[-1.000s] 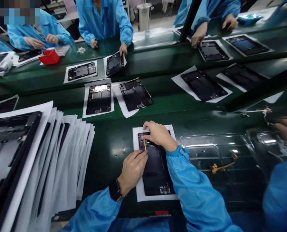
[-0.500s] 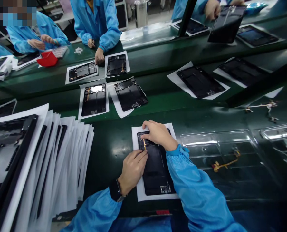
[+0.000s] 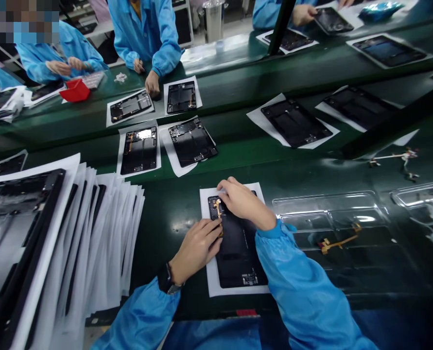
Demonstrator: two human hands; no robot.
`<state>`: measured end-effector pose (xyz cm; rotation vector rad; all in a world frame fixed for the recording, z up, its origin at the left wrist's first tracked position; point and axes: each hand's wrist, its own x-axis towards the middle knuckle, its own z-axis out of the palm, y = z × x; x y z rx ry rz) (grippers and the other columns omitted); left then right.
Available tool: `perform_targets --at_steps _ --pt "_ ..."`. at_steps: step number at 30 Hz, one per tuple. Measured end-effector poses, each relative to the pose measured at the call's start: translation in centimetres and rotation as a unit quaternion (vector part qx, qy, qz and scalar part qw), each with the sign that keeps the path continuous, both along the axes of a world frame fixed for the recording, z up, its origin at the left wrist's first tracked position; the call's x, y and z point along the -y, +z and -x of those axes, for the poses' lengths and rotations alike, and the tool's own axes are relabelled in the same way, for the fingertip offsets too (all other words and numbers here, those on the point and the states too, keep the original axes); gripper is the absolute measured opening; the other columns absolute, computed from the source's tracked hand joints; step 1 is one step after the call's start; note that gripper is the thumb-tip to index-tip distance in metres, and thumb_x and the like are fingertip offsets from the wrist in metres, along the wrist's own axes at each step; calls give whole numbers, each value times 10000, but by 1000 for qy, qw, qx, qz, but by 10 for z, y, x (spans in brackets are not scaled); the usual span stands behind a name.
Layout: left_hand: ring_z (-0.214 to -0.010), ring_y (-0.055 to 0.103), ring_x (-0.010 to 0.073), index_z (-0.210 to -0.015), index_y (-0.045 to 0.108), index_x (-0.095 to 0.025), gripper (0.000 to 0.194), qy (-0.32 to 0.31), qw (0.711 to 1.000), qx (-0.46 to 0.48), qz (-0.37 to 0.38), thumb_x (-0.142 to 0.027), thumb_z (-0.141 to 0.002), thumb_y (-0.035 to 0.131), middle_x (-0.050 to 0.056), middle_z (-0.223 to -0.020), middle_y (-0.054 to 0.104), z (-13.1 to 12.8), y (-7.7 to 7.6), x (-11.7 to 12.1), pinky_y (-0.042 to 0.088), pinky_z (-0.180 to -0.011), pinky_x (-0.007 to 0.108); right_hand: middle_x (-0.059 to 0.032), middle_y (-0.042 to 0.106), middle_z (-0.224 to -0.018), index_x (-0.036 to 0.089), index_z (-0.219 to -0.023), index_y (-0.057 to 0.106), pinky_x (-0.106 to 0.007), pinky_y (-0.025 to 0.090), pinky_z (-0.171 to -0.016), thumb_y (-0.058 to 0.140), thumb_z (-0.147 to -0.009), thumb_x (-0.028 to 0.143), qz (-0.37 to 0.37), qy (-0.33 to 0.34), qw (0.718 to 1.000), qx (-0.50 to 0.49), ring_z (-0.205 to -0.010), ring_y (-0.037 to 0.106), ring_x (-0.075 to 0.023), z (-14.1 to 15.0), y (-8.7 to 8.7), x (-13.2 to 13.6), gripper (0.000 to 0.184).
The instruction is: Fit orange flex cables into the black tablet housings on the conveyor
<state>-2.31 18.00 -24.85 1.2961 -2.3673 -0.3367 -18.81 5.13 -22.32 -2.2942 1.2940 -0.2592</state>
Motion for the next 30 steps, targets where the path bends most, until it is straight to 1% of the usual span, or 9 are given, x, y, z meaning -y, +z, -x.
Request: perform_targets --at_steps 3,5,8,11,13,15,19,24,30 --pt "-1105 528 244 -1165 612 -136 263 -28 999 39 1 -154 -915 532 119 -1315 560 -3 4 1 518 -900 424 -64 612 -1047 177 -1072 584 -264 394 -842 355 -952 114 -31 13 998 53 -958 587 -168 12 15 -19 267" --pt "-1134 516 258 -1188 598 -126 297 -43 997 61 1 -133 -896 540 138 -1321 549 -4 7 0 517 -911 432 -32 650 -1008 206 -1021 604 -262 398 -837 385 -957 146 -58 12 996 70 -968 592 -169 22 24 -36 237" --pt "-1181 500 277 -1196 582 -115 338 -61 995 81 -3 -123 -858 571 160 -1330 532 -4 11 -2 499 -960 455 15 666 -877 243 -960 595 -264 407 -732 438 -978 265 -91 -12 993 75 -825 608 -157 37 32 -62 160" --pt "-1212 493 285 -1150 598 -122 316 -64 995 70 -7 -127 -834 596 157 -1332 527 -5 9 -4 486 -992 459 25 617 -732 242 -955 545 -271 398 -630 452 -982 350 -97 -43 992 70 -653 570 -149 46 30 -84 145" --pt "-1225 498 272 -1094 620 -135 245 -59 998 37 -5 -132 -852 582 140 -1313 546 -7 6 -6 489 -999 441 16 596 -719 237 -954 511 -273 401 -604 434 -988 357 -88 -45 992 74 -622 554 -149 46 25 -94 147" --pt "-1245 499 249 -1081 621 -145 215 -33 999 -18 8 -116 -885 537 123 -1300 565 -10 3 -7 489 -1009 423 -5 614 -796 235 -994 493 -274 420 -622 403 -997 323 -77 -31 994 74 -666 576 -154 43 20 -101 126" --pt "-1320 443 235 -1242 538 -148 348 46 993 -105 26 -97 -899 507 128 -1361 526 -19 3 -6 442 -1071 431 -47 642 -943 219 -1101 483 -291 445 -673 373 -996 244 -47 16 998 24 -773 624 -182 31 10 -108 154" --pt "-1399 333 293 -1408 388 -137 563 39 996 -68 -31 -218 -888 589 184 -1466 390 -27 3 -4 380 -1114 490 -56 639 -832 186 -970 520 -294 406 -598 368 -987 185 -9 78 994 -73 -700 622 -197 12 8 -107 153" --pt "-1439 258 313 -1435 315 -122 710 15 998 -39 -53 -309 -852 674 210 -1507 321 -28 -6 -7 297 -1153 528 -73 649 -884 172 -957 558 -292 433 -628 380 -958 112 9 105 990 -93 -736 631 -199 -1 6 -112 187"
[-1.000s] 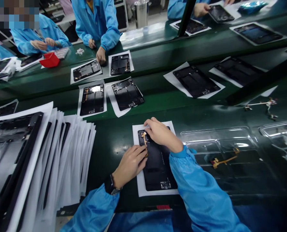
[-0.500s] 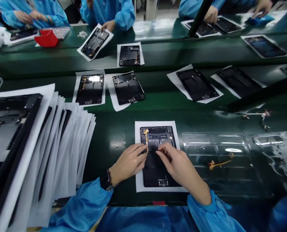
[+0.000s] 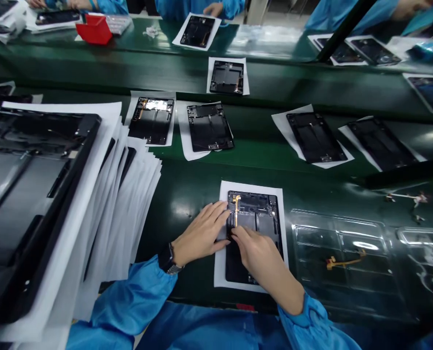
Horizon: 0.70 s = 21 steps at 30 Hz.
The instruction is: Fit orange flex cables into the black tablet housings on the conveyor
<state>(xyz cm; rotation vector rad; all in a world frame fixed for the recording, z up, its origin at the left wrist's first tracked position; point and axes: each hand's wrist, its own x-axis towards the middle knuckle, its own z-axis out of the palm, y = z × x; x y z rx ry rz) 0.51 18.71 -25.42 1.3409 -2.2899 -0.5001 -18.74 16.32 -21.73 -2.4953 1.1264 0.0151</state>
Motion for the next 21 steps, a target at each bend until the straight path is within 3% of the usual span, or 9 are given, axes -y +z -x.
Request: perform_targets --at_steps 6,10,17,21 --pt "-1465 194 287 -1461 261 -128 899 -3 1000 13 -11 -409 -772 764 198 -1526 299 -3 -2 -1 238 -1193 482 -43 683 -929 189 -1025 558 -258 483 -652 451 -981 207 -16 -60 991 117 -766 663 -161 13 -7 -4 116" --pt "-1472 172 280 -1454 262 -116 891 -3 999 29 -17 -443 -782 748 199 -1534 282 -2 -1 -1 207 -1210 456 -24 695 -924 202 -1024 570 -227 507 -668 519 -962 233 -5 -95 976 194 -776 676 -139 18 -11 -9 86" --pt "-1470 181 272 -1446 260 -129 841 6 1000 23 -19 -410 -808 731 193 -1528 297 0 0 -2 220 -1206 456 -32 688 -876 180 -980 563 -230 480 -625 488 -973 214 39 -62 985 154 -721 668 -148 11 -15 -12 83" --pt "-1466 195 279 -1428 284 -119 842 10 999 30 -21 -407 -789 750 191 -1526 301 1 0 -2 212 -1208 457 -20 666 -762 169 -917 548 -222 399 -528 484 -972 218 77 -61 988 120 -606 639 -141 4 -16 -10 97"
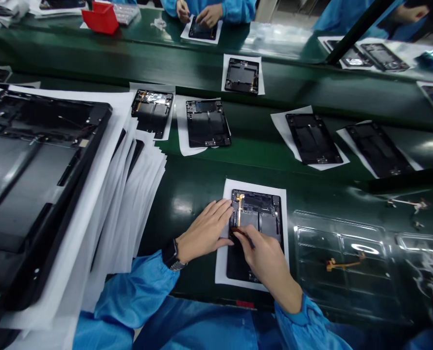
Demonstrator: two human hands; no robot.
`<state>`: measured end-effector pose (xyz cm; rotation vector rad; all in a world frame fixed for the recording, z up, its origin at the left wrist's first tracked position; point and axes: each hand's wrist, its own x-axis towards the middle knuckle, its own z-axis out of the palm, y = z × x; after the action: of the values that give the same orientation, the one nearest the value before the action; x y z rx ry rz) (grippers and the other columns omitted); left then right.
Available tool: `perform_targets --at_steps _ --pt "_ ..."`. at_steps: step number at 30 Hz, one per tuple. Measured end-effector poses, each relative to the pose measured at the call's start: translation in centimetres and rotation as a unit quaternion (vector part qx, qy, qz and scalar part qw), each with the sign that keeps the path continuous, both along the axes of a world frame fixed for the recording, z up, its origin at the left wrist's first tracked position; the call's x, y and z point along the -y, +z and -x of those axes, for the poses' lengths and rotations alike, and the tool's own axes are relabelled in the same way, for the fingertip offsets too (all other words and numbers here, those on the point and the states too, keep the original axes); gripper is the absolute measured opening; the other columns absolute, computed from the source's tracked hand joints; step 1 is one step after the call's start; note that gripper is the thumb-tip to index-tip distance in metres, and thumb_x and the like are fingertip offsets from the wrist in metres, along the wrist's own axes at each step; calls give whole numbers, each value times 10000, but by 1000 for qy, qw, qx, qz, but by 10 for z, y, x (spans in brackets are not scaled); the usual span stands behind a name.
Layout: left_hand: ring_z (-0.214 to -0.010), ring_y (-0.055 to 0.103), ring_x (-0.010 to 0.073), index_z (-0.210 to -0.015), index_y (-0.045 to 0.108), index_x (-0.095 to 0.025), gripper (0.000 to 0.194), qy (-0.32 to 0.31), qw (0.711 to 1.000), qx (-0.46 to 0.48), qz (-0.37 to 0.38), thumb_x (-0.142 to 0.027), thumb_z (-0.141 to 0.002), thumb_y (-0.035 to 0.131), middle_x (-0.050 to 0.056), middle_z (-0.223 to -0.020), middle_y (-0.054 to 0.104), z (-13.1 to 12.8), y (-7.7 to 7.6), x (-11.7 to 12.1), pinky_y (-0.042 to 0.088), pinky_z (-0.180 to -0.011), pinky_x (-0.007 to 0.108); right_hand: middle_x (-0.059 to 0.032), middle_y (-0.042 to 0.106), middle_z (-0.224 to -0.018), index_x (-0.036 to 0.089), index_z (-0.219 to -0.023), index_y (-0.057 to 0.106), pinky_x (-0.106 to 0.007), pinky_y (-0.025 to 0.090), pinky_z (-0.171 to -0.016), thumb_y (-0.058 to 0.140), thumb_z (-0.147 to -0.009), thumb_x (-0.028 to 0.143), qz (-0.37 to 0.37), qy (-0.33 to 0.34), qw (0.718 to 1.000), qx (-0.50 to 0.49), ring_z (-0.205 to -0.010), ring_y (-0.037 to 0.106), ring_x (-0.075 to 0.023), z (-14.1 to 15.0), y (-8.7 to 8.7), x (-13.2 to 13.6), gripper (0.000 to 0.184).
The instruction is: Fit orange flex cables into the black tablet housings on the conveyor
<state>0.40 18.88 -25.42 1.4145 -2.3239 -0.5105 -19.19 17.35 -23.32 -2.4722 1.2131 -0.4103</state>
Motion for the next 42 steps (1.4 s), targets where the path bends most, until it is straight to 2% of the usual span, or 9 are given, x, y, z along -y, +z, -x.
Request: perform_targets --at_steps 4,8,13,19,31,35,37,38,42 --pt "-1467 195 270 -1438 268 -124 841 1 1000 1 -3 -403 -800 740 189 -1524 309 1 -1 0 218 -1205 459 -15 627 -653 162 -842 527 -239 307 -476 454 -976 202 33 20 998 -49 -510 591 -141 -10 4 1 157" --pt "-1467 200 256 -1456 247 -148 847 6 1000 -3 3 -428 -813 723 180 -1532 299 1 -3 -1 231 -1199 454 -24 647 -675 161 -842 533 -239 302 -488 467 -970 211 20 32 996 -82 -542 614 -152 -8 10 4 152" --pt "-1462 212 263 -1436 281 -129 860 1 1000 5 13 -443 -784 747 181 -1523 318 0 -5 -1 217 -1204 447 -8 608 -599 169 -833 534 -249 270 -458 497 -962 264 29 -6 993 -118 -480 589 -165 3 11 8 164" --pt "-1464 209 250 -1447 273 -152 881 9 1000 -2 12 -436 -770 761 173 -1519 330 1 -7 -1 231 -1198 441 -17 620 -601 169 -824 541 -260 259 -452 508 -946 230 34 -9 990 -138 -481 598 -180 -6 10 6 140" --pt "-1449 248 261 -1417 329 -122 867 18 1000 -5 13 -393 -738 796 177 -1509 344 2 -9 -3 225 -1194 432 -32 637 -647 152 -872 589 -259 306 -480 447 -964 243 11 -27 996 -79 -518 612 -174 -15 -1 -3 191" --pt "-1426 283 267 -1399 364 -148 816 19 999 -26 17 -469 -762 759 164 -1494 363 0 -4 -1 277 -1163 441 -63 705 -826 169 -949 643 -283 458 -634 496 -953 315 -72 -86 992 49 -702 679 -198 2 8 -5 207" --pt "-1380 344 246 -1348 427 -165 603 49 997 -44 34 -463 -871 644 139 -1461 405 3 3 12 343 -1114 409 -77 709 -935 180 -984 648 -329 508 -796 567 -916 350 -155 -163 953 203 -857 686 -213 17 13 -4 201" --pt "-1349 372 235 -1316 458 -166 484 68 996 -45 46 -426 -924 577 130 -1434 431 6 7 24 366 -1088 393 -83 702 -957 179 -984 640 -356 515 -841 599 -892 360 -200 -202 913 293 -896 679 -220 26 15 -3 207" --pt "-1201 459 269 -1205 537 -128 308 90 994 50 31 -277 -936 542 139 -1251 541 30 17 82 392 -999 418 -36 602 -806 171 -885 586 -340 543 -670 645 -828 367 -359 -277 698 555 -728 621 -177 60 20 1 213"
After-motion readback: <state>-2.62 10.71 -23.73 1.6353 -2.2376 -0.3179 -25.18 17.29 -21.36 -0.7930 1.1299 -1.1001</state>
